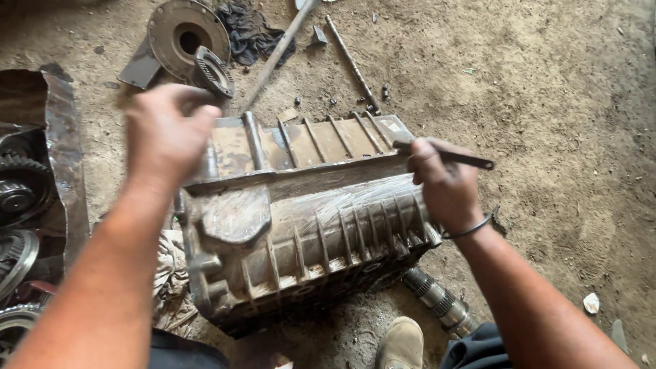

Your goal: The person uses a metal scraper to remove residue from the surface of a large metal engine casing. They hold the part steady with one hand and scrape along the edges and grooves with the other, occasionally repositioning the part to access different areas.

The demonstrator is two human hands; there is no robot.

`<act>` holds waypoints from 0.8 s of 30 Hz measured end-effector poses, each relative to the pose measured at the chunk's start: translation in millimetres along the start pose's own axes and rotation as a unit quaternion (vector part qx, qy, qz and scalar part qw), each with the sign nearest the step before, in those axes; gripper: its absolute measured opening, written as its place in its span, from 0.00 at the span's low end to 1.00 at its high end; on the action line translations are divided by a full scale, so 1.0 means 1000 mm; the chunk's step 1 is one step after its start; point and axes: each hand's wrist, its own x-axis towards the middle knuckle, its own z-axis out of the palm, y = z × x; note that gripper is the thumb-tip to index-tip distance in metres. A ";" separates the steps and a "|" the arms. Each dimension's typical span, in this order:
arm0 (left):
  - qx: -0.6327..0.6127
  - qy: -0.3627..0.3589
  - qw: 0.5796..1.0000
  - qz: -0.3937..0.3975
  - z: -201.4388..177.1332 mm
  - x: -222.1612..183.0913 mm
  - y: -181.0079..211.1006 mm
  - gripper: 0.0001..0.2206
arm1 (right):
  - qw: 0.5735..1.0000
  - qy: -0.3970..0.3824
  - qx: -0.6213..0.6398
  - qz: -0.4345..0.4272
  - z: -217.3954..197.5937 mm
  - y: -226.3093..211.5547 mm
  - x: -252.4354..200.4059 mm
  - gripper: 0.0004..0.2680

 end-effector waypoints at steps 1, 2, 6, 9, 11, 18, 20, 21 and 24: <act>-0.001 0.007 0.993 -0.119 -0.003 0.011 -0.010 0.19 | 1.000 0.004 0.001 -0.006 -0.008 0.001 0.002 0.13; 0.037 0.019 0.995 -0.095 -0.003 0.019 -0.020 0.20 | 1.000 0.009 0.002 -0.012 -0.014 0.001 0.004 0.14; 0.024 -0.019 0.982 -0.184 0.001 0.034 -0.049 0.27 | 0.993 0.034 -0.101 -0.057 -0.022 0.001 0.007 0.15; -0.100 -0.053 0.961 -0.254 0.006 0.035 -0.053 0.26 | 0.990 0.096 -0.096 -0.025 -0.025 0.009 0.012 0.13; -0.083 -0.059 0.958 -0.268 0.006 0.034 -0.051 0.25 | 0.986 0.107 -0.128 0.027 -0.029 0.017 0.016 0.13; -0.009 -0.136 0.958 -0.251 -0.009 0.027 -0.054 0.27 | 0.985 0.071 -0.007 0.159 -0.034 0.053 0.021 0.10; 0.019 -0.152 0.957 -0.245 -0.005 0.024 -0.054 0.27 | 0.961 0.059 0.072 0.259 -0.033 0.061 0.021 0.09; 0.035 -0.149 0.956 -0.249 -0.004 0.022 -0.055 0.26 | 0.943 0.051 0.114 0.308 -0.030 0.066 0.021 0.09; 0.017 -0.118 0.960 -0.252 0.005 0.019 -0.059 0.22 | 0.927 0.044 0.142 0.344 -0.024 0.079 0.023 0.12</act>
